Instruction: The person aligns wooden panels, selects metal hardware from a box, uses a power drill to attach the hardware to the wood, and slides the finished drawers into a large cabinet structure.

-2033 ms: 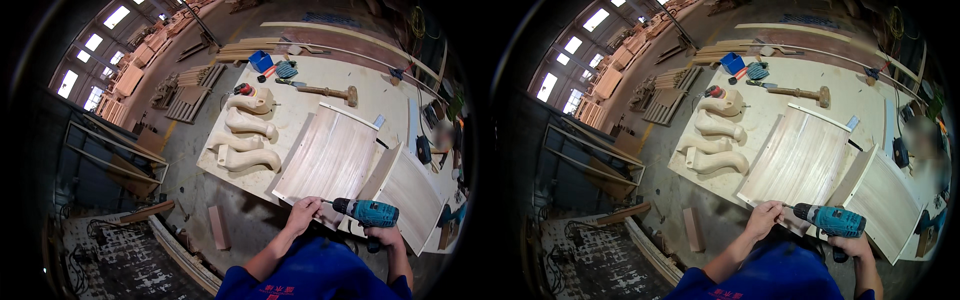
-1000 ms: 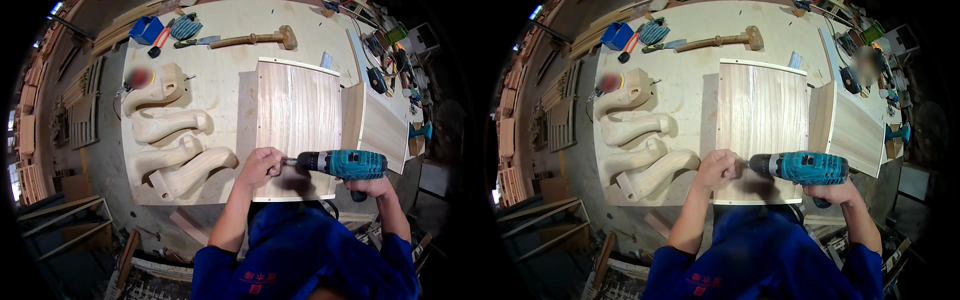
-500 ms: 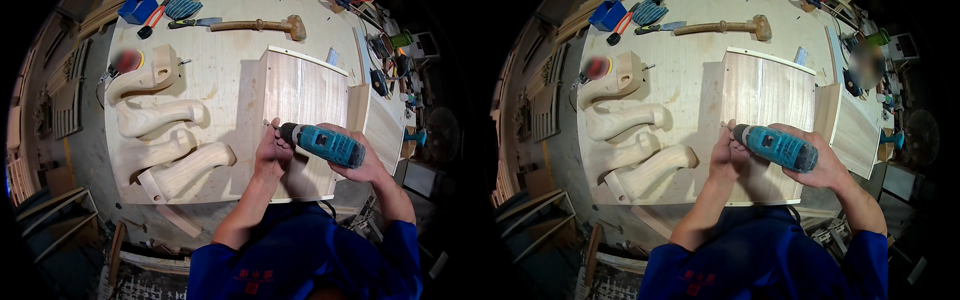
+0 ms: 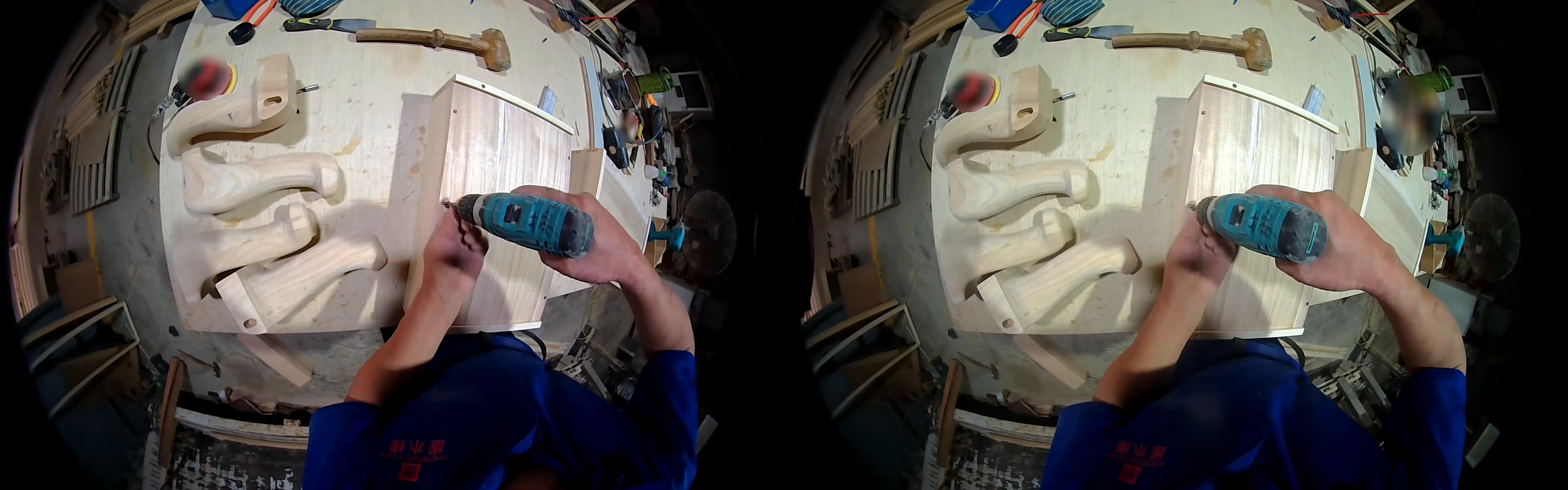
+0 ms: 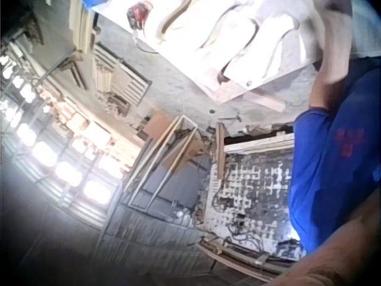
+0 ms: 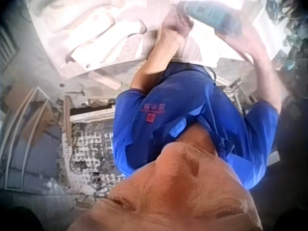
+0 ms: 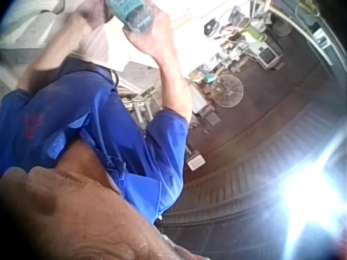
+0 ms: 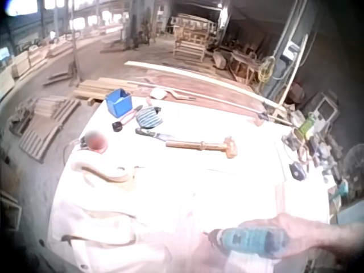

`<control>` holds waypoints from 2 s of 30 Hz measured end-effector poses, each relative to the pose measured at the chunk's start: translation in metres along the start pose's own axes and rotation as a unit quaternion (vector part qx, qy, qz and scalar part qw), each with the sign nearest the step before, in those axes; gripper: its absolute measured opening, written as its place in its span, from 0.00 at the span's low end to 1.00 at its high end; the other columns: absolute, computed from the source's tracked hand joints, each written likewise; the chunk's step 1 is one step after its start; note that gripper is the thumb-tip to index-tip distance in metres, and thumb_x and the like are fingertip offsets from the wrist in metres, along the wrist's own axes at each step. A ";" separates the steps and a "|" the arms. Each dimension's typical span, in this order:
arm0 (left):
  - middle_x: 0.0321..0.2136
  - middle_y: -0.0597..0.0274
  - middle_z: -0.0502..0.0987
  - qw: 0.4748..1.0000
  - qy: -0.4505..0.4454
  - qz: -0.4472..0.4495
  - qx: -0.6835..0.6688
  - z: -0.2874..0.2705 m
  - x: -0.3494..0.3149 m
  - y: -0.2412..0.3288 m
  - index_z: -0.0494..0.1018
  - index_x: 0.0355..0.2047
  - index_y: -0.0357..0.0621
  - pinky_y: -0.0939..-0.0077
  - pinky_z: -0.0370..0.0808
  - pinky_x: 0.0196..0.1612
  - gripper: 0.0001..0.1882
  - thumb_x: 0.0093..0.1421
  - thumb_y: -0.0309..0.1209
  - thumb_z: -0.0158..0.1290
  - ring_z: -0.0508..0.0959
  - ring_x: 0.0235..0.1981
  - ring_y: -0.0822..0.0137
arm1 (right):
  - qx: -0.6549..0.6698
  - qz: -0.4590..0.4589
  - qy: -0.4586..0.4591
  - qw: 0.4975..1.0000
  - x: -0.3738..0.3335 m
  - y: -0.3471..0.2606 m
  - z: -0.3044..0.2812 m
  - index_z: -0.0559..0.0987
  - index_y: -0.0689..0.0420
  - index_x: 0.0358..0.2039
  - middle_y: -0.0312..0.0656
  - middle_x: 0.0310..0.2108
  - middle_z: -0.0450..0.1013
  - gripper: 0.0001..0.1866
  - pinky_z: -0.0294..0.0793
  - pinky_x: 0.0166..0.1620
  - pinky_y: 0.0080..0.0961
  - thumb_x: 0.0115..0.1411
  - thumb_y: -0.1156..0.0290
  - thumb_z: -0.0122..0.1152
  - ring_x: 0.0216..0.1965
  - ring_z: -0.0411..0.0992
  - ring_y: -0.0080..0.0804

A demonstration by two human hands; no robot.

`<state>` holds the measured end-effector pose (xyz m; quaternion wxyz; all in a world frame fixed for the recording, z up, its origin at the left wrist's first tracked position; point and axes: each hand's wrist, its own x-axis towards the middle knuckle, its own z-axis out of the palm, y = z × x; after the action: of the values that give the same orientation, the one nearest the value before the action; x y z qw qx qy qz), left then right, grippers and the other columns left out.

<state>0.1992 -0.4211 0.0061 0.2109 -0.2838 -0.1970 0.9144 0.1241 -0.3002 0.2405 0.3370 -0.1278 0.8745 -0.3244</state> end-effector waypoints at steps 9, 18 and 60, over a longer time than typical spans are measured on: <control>0.53 0.39 0.74 0.346 0.083 0.406 0.842 0.014 -0.033 0.021 0.67 0.59 0.30 0.60 0.70 0.58 0.26 0.60 0.24 0.55 0.73 0.55 0.45 | -0.082 0.036 -0.047 0.995 0.020 -0.026 -0.006 0.75 0.55 0.56 0.49 0.40 0.81 0.30 0.79 0.51 0.31 0.49 0.79 0.61 0.43 0.81 0.42; 0.59 0.37 0.70 0.402 0.057 0.374 0.834 -0.006 -0.026 0.023 0.67 0.60 0.29 0.63 0.66 0.65 0.26 0.60 0.22 0.54 0.70 0.61 0.45 | -0.083 0.031 -0.052 0.995 0.022 -0.021 -0.006 0.75 0.54 0.57 0.47 0.41 0.80 0.34 0.78 0.53 0.33 0.44 0.76 0.61 0.43 0.80 0.42; 0.53 0.53 0.76 0.483 0.096 0.278 0.825 -0.001 -0.026 0.023 0.65 0.63 0.30 0.73 0.70 0.56 0.24 0.69 0.28 0.47 0.76 0.51 0.67 | 0.647 0.053 0.240 0.722 0.003 0.230 -0.137 0.79 0.61 0.37 0.40 0.29 0.77 0.07 0.78 0.29 0.25 0.62 0.72 0.59 0.25 0.75 0.24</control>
<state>0.2131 -0.4530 0.0057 0.1007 -0.1062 0.7581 0.6355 0.0287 -0.0614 0.1652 0.1336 0.2495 0.5092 -0.8128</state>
